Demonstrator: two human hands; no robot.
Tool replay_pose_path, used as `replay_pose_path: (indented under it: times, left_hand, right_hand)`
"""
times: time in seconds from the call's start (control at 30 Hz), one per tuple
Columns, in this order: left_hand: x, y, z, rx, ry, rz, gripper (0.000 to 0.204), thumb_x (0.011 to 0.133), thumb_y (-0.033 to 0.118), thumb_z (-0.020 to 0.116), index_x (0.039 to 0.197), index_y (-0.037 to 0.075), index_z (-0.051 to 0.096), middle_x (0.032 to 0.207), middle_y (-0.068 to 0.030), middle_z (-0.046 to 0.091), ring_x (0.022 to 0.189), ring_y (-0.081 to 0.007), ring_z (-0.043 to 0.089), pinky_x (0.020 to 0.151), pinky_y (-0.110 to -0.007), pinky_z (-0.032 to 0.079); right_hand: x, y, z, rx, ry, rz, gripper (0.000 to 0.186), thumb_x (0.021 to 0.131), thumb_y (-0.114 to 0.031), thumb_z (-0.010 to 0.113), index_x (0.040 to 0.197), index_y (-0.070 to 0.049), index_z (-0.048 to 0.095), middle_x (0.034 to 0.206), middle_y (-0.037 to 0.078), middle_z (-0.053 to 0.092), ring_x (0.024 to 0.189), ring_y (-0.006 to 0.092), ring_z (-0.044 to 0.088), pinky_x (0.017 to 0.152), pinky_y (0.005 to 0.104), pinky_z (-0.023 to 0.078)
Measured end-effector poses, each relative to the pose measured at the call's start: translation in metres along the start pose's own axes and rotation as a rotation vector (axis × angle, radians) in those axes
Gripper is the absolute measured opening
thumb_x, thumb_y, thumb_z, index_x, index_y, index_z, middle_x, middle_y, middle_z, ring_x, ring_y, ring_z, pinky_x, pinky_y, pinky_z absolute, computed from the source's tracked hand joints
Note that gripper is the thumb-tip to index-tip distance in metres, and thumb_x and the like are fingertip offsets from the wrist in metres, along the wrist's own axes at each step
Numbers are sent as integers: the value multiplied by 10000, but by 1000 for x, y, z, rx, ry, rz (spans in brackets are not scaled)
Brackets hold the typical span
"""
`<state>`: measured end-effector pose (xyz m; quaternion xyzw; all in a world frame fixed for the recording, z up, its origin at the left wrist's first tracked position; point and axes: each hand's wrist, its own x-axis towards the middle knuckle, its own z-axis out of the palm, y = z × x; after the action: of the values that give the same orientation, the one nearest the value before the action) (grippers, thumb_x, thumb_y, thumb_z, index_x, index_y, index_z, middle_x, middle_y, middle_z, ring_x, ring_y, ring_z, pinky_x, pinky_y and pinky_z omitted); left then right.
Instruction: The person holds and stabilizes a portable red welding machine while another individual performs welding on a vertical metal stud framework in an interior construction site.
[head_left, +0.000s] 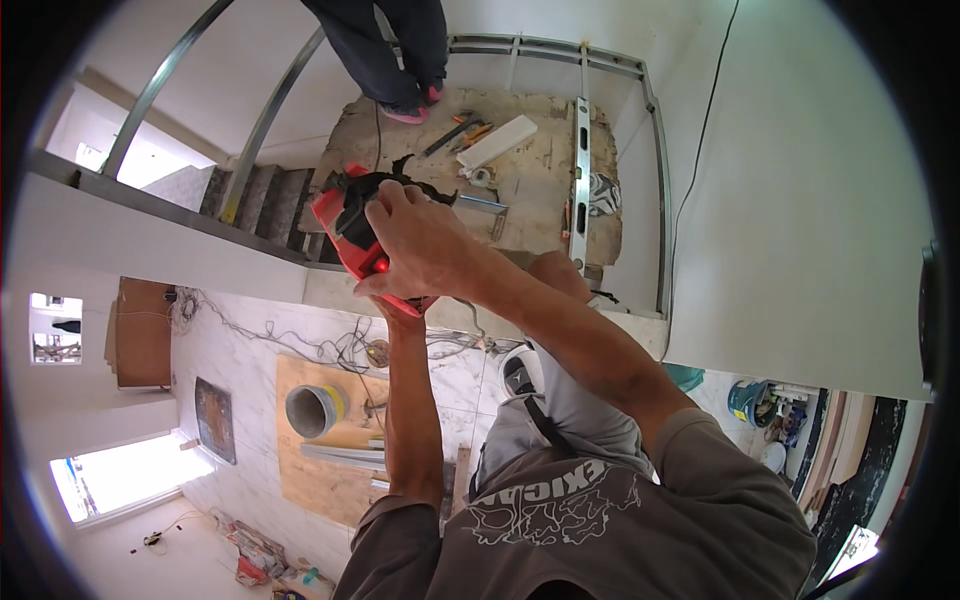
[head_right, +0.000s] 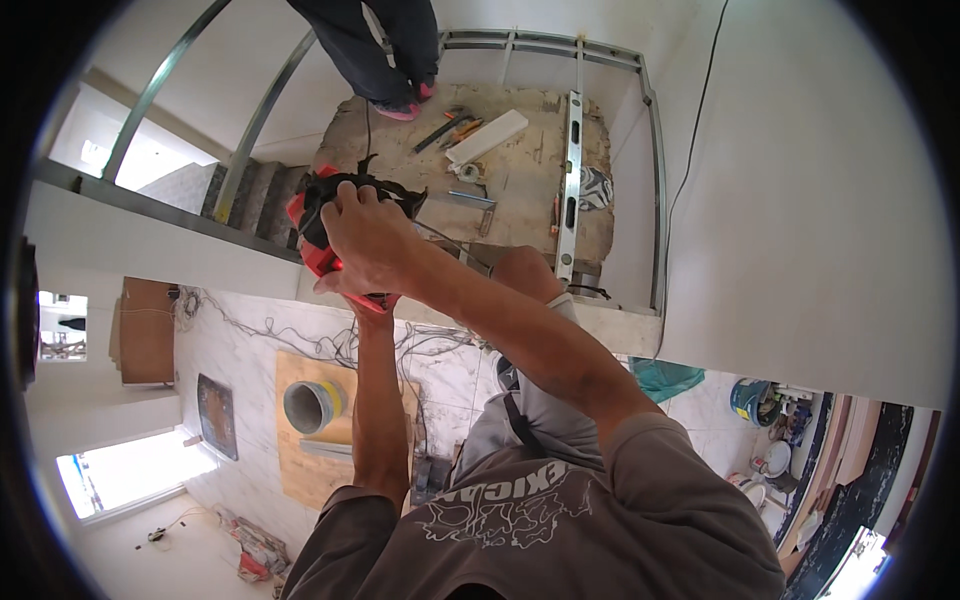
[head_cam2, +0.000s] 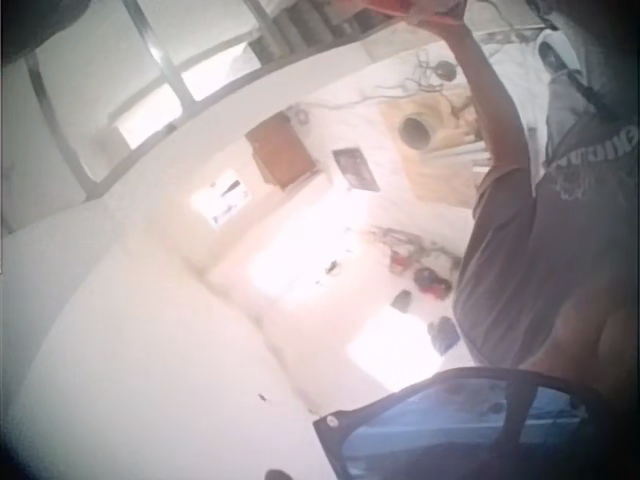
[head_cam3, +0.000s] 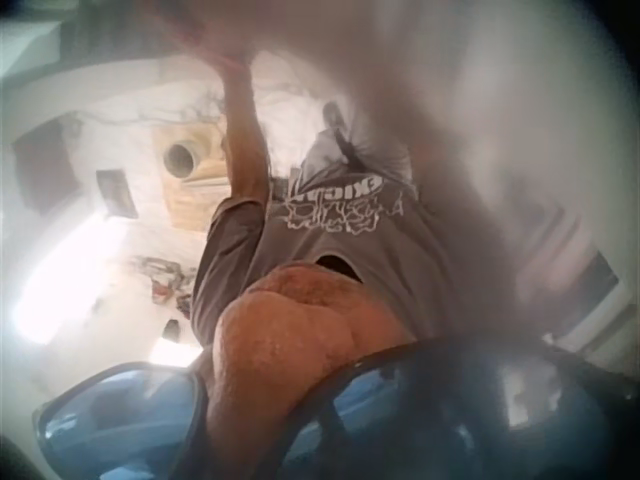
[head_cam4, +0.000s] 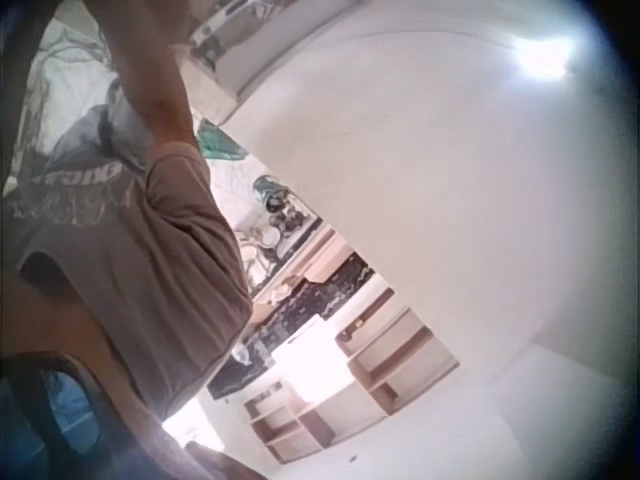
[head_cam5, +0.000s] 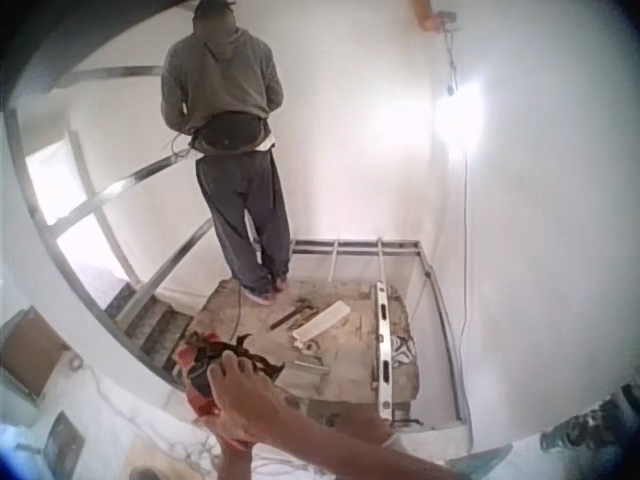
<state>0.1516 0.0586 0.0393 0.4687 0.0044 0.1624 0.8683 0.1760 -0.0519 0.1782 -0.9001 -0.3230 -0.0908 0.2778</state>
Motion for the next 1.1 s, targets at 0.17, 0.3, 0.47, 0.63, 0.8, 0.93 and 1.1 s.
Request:
replay_pose_path:
  times: [0.17,0.3,0.47,0.63,0.8,0.93,1.1]
  left_hand:
    - [12,0,-10,-32,8,-22,609,986,537,432,1389,81,451,1264,-114,586,1082,-241,621,906,-392,554]
    - [22,-8,-13,-47,13,-43,607,989,536,428,1389,81,452,1267,-113,587,1083,-244,621,910,-396,553]
    - [31,-11,-30,-77,26,-92,604,992,535,423,1389,81,453,1271,-113,588,1085,-247,622,915,-400,551]
    - [42,-27,-32,-150,16,-181,601,996,534,418,1388,81,454,1274,-112,588,1086,-250,622,921,-405,549]
    - [54,-26,-37,-202,15,-260,598,999,532,413,1388,80,456,1278,-111,589,1087,-254,623,926,-409,547]
    - [82,-25,-33,-329,-97,-373,596,1008,529,399,1393,78,454,1285,-112,590,1098,-266,620,946,-424,538]
    - [115,-19,-25,-271,-215,-435,628,1031,524,341,1456,64,382,1378,-136,527,1211,-283,565,1031,-432,486]
  right_hand:
    - [6,5,22,15,80,-29,848,618,-556,847,1112,66,552,1133,209,513,1043,386,582,836,437,544]
    - [9,26,31,122,128,-66,790,637,-540,844,1125,18,571,1177,185,518,1064,382,583,867,443,528]
    - [16,48,39,566,249,-72,561,761,-437,789,1084,-21,598,1149,176,572,1044,343,601,884,409,509]
    - [23,119,72,874,204,600,536,892,-510,636,1123,-27,605,1104,141,632,1063,277,613,914,363,489]
    - [40,131,90,1485,-79,1012,615,944,-586,525,1250,-58,600,1223,134,642,1118,225,605,952,362,480]
    - [45,155,97,1867,-44,791,678,920,-631,543,1300,-71,580,1281,148,621,1136,240,603,971,376,483]
    - [49,145,71,1901,-36,708,597,982,-485,548,1395,-57,501,1352,150,580,1207,234,567,1065,331,418]
